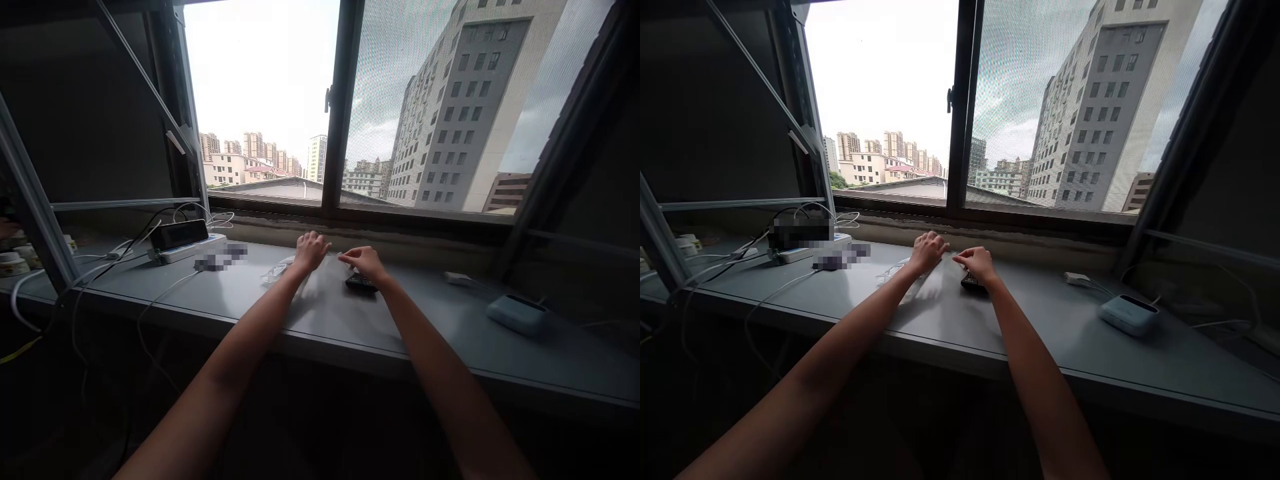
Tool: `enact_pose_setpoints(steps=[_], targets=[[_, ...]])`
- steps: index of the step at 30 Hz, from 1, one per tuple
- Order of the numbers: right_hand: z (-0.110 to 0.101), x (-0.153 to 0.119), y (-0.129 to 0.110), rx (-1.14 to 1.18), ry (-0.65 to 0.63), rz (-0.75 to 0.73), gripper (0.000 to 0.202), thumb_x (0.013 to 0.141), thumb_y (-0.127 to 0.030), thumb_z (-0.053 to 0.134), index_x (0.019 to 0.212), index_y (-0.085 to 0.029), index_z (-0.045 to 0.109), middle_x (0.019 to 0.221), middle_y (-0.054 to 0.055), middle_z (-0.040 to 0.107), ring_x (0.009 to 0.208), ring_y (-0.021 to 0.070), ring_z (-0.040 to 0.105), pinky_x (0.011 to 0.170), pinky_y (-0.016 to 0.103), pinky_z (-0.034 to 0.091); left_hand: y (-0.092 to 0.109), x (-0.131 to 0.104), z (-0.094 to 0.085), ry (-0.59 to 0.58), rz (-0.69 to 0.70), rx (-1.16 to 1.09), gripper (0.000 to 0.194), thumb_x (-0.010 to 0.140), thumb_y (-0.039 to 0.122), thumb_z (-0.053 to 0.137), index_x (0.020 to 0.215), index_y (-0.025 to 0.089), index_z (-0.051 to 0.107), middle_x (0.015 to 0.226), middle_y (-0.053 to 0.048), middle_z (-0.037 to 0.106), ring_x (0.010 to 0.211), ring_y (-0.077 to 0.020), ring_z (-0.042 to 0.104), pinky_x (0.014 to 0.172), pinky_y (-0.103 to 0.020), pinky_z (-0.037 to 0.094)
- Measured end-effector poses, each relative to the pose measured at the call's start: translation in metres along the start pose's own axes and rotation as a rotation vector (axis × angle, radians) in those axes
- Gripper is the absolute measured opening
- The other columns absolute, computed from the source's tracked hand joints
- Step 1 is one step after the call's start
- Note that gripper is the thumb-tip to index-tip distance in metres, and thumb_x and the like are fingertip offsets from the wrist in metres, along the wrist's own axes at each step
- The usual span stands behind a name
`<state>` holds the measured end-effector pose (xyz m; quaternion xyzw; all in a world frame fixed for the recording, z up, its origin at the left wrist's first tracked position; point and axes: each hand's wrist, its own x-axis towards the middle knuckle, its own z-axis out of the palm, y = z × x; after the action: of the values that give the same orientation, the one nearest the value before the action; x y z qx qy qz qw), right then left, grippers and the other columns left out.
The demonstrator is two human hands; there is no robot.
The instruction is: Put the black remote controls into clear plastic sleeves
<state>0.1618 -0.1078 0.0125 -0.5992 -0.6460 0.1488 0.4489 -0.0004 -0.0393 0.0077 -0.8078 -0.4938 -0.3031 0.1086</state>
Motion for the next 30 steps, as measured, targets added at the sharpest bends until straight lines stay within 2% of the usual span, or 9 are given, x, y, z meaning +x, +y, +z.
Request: enact_pose_setpoints(steps=[2,3,5,8,15,19,22,26,30], targets=[[0.001,0.000,0.000,0.153,0.086,0.083,0.016,0.073,-0.032,0.077,0.069,-0.017,0.073,0.060,0.002,0.066,0.054,0.0141,0.062,0.050,0.022,0.047,0.014,-0.001,-0.008,0.184,0.049,-0.071,0.037,0.100,0.037,0.037,0.102,0.017,0.067,0.115,-0.014,0.065,0.113,-0.0252,0.056,0.100,-0.037,0.038],[0.001,0.000,0.000,0.227,0.124,0.119,0.015,0.074,-0.029,0.077,0.068,-0.017,0.071,0.061,0.002,0.066,0.052,0.0127,0.061,0.048,0.021,0.047,0.021,-0.002,-0.010,0.214,0.083,-0.114,0.037,0.100,0.036,0.036,0.096,0.017,0.068,0.105,-0.012,0.067,0.106,-0.0238,0.059,0.094,-0.034,0.040],[0.000,0.000,0.000,0.358,0.173,0.174,0.016,0.075,-0.025,0.077,0.066,-0.016,0.066,0.061,0.001,0.065,0.049,0.0105,0.059,0.047,0.020,0.050,0.031,-0.005,-0.010,0.136,0.149,-0.208,0.041,0.100,0.041,0.038,0.085,0.019,0.069,0.087,-0.009,0.069,0.088,-0.0215,0.063,0.080,-0.029,0.043],[-0.001,0.001,0.001,0.487,0.200,0.228,0.021,0.077,-0.021,0.076,0.063,-0.017,0.061,0.057,-0.001,0.062,0.048,0.0089,0.058,0.051,0.021,0.054,0.038,-0.008,-0.003,0.008,0.234,-0.342,0.041,0.098,0.048,0.042,0.087,0.022,0.071,0.076,-0.004,0.069,0.076,-0.0188,0.064,0.067,-0.024,0.040],[-0.001,0.003,0.003,0.611,0.176,0.275,0.019,0.083,-0.021,0.070,0.066,-0.016,0.063,0.061,0.000,0.065,0.052,0.0090,0.060,0.057,0.020,0.057,0.030,-0.004,0.005,-0.049,0.207,-0.418,0.034,0.095,0.046,0.047,0.088,0.020,0.069,0.073,-0.001,0.069,0.069,-0.0155,0.062,0.064,-0.022,0.040],[0.000,0.003,0.003,0.578,0.188,0.260,0.013,0.082,-0.018,0.069,0.070,-0.015,0.065,0.071,0.002,0.069,0.055,0.0089,0.061,0.059,0.021,0.058,0.030,-0.004,0.002,-0.087,0.198,-0.413,0.025,0.092,0.039,0.051,0.090,0.021,0.069,0.080,-0.001,0.071,0.072,-0.0156,0.063,0.065,-0.023,0.041],[0.001,0.002,0.002,0.505,0.166,0.224,0.005,0.079,-0.015,0.068,0.075,-0.015,0.066,0.077,0.004,0.071,0.060,0.0100,0.064,0.059,0.021,0.058,0.031,-0.005,0.001,-0.072,0.166,-0.394,0.020,0.090,0.033,0.053,0.089,0.021,0.069,0.083,-0.002,0.071,0.075,-0.0163,0.063,0.066,-0.023,0.041],[0.000,0.002,0.001,0.258,0.121,0.193,0.008,0.079,-0.018,0.067,0.087,-0.016,0.067,0.084,0.005,0.072,0.060,0.0104,0.064,0.047,0.018,0.052,0.031,-0.004,0.002,-0.047,0.157,-0.408,0.020,0.090,0.033,0.051,0.089,0.021,0.067,0.085,-0.002,0.071,0.076,-0.0165,0.063,0.065,-0.023,0.041],[-0.001,0.004,0.004,0.067,0.082,0.189,0.010,0.084,-0.020,0.061,0.092,-0.017,0.067,0.078,0.003,0.071,0.051,0.0086,0.058,0.045,0.018,0.045,0.033,-0.005,0.001,-0.003,0.145,-0.393,0.018,0.090,0.031,0.050,0.088,0.020,0.065,0.082,-0.002,0.069,0.073,-0.0160,0.061,0.065,-0.024,0.040]])
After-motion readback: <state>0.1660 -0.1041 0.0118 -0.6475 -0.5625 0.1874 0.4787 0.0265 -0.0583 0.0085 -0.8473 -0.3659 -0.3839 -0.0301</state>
